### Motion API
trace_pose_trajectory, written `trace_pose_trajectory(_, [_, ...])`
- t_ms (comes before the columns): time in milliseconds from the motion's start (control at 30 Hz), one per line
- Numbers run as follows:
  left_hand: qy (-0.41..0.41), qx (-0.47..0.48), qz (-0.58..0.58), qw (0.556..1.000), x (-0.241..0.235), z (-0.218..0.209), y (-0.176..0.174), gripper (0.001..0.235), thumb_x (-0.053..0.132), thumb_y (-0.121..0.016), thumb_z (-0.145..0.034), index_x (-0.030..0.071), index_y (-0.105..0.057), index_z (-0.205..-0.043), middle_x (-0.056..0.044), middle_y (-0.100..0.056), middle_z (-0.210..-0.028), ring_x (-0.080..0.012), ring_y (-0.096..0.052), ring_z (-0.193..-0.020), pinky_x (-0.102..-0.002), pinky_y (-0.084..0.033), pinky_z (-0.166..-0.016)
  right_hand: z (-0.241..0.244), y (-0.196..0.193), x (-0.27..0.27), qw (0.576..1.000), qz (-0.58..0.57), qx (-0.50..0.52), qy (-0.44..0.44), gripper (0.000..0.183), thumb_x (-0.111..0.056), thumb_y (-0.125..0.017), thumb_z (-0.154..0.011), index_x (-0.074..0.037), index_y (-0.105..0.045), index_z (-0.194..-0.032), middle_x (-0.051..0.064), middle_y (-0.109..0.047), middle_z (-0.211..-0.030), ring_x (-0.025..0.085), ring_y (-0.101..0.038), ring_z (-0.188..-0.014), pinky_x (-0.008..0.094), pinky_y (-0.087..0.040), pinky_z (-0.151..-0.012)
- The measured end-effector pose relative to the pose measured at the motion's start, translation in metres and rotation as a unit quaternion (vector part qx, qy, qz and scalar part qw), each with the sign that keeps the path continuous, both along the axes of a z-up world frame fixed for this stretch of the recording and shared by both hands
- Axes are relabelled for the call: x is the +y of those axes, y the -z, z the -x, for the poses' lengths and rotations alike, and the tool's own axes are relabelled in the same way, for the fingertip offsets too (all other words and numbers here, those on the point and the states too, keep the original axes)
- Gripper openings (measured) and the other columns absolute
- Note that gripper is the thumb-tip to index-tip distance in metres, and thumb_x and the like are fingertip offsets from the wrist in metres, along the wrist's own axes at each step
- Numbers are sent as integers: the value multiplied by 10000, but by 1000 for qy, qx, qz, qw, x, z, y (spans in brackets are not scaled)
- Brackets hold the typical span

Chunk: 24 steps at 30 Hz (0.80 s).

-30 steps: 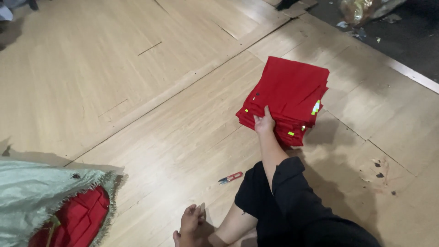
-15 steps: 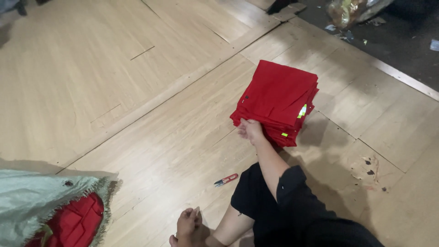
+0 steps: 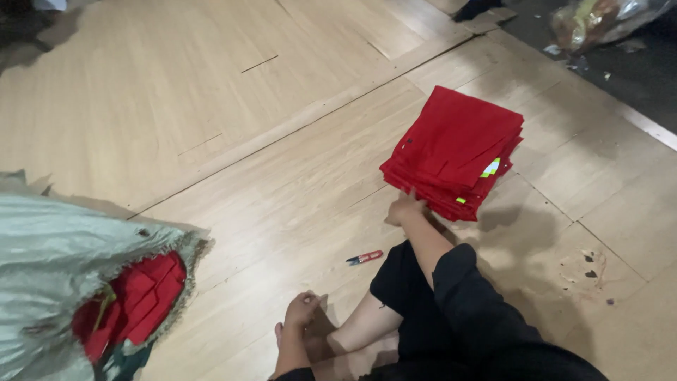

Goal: Trimming loose threads with snips and folding red reflective safety trousers into a stack

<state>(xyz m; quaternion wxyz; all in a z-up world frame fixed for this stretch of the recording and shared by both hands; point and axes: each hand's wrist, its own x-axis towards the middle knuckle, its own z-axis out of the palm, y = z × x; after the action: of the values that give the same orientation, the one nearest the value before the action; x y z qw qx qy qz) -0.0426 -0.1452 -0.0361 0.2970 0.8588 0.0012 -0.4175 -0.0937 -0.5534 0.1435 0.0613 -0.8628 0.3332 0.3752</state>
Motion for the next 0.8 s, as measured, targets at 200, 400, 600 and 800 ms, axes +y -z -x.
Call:
trace_pose_trajectory(200, [-136, -67, 33, 988, 31, -34, -10, 599, 501, -698, -871, 171, -664, -1370, -120, -749, -1248, -232, -747, -1023, -340, -572, -885, -22, 131, 45, 944, -139, 11, -300, 626, -489, -669, -854, -116, -639, -1356, 112, -633, -1396, 307, -626, -1249, 476, -556, -928])
trace_pose_trajectory(400, [-103, -122, -38, 986, 91, -56, -30, 654, 480, -676, -971, 73, -577, -1474, -246, -657, -1375, -420, -564, -1355, -557, -470, -1100, -24, 195, 16, 927, -113, -72, -351, 617, -595, -652, -902, -196, -685, -1371, 126, -645, -1449, 342, -543, -1407, 527, -431, -1155])
trace_pose_trajectory(600, [-128, -150, -127, 972, 148, -57, -76, 641, 444, -666, -942, 78, -584, -1461, -220, -599, -1454, -405, -549, -1369, -558, -474, -1084, -43, 193, 0, 927, -141, -86, -336, 654, -539, -585, -941, -166, -592, -1478, 134, -577, -1543, 330, -479, -1474, 476, -373, -1239])
trace_pose_trajectory(800, [-104, -178, -219, 954, 177, -66, -123, 669, 426, -641, -962, 71, -513, -1514, -185, -460, -1582, -392, -388, -1484, -572, -390, -1160, -54, 214, -19, 930, -147, -89, -326, 723, -609, -649, -881, -215, -610, -1486, 106, -622, -1522, 321, -540, -1436, 450, -420, -1214])
